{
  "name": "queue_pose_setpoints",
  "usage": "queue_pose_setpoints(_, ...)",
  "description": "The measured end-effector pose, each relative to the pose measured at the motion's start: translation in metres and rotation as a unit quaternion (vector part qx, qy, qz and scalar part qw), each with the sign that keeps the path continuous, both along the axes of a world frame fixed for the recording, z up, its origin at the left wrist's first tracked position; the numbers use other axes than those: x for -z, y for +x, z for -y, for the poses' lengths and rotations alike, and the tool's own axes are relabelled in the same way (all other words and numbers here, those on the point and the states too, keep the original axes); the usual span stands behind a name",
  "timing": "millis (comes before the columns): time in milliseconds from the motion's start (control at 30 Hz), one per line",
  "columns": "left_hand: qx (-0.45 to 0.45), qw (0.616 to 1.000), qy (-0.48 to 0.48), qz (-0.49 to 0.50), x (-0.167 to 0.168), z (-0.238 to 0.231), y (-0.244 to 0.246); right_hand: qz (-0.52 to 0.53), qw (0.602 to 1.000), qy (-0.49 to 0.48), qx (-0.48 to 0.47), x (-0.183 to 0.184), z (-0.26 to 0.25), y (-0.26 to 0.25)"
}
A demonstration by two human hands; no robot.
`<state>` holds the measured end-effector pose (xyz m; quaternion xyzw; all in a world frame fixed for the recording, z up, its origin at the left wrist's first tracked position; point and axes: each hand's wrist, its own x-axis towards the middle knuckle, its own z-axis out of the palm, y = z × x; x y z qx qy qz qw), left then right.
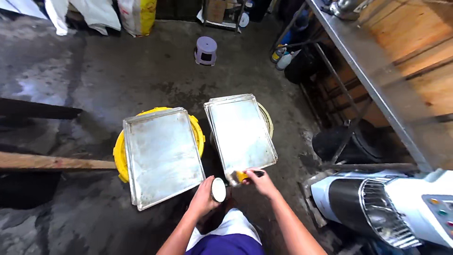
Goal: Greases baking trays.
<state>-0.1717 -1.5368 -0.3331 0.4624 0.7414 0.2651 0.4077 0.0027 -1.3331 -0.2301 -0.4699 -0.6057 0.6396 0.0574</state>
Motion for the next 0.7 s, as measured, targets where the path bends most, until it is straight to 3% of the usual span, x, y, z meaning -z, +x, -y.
queue_pose_setpoints(100,0.097,0.990,-0.100,-0.006,0.011,-0.031,0.023,0.154,0.957,0.244,0.036,0.030,-0.043,0.032)
queue_pose_setpoints(133,0.131,0.982,-0.135,-0.021,0.016,-0.042,0.032,0.213,0.938,0.272,0.008,0.045,-0.046,0.030)
queue_pose_setpoints(200,0.177,0.964,-0.192,-0.050,0.028,-0.058,0.048,0.280,0.921,0.240,-0.124,0.076,-0.022,0.008)
queue_pose_setpoints(267,0.193,0.950,-0.236,-0.069,0.036,-0.070,0.055,0.206,0.928,0.212,-0.229,0.100,0.010,-0.014)
queue_pose_setpoints(367,0.198,0.940,-0.265,-0.081,0.038,-0.071,0.058,0.094,0.976,0.156,-0.117,0.098,-0.029,0.018)
queue_pose_setpoints(467,0.202,0.934,-0.285,-0.075,0.035,-0.074,0.055,0.187,0.948,0.257,0.011,0.093,-0.121,0.067)
queue_pose_setpoints(500,0.201,0.933,-0.290,-0.071,0.035,-0.076,0.057,0.246,0.934,0.261,0.003,0.088,-0.130,0.060)
queue_pose_setpoints(567,0.192,0.932,-0.301,-0.065,0.035,-0.081,0.060,0.300,0.926,0.209,-0.098,0.085,-0.094,0.009)
queue_pose_setpoints(633,0.179,0.931,-0.313,-0.057,0.032,-0.083,0.064,0.197,0.942,0.170,-0.211,0.102,-0.037,-0.039)
queue_pose_setpoints(700,0.165,0.930,-0.324,-0.047,0.027,-0.088,0.062,0.058,0.968,0.145,-0.197,0.117,-0.046,-0.046)
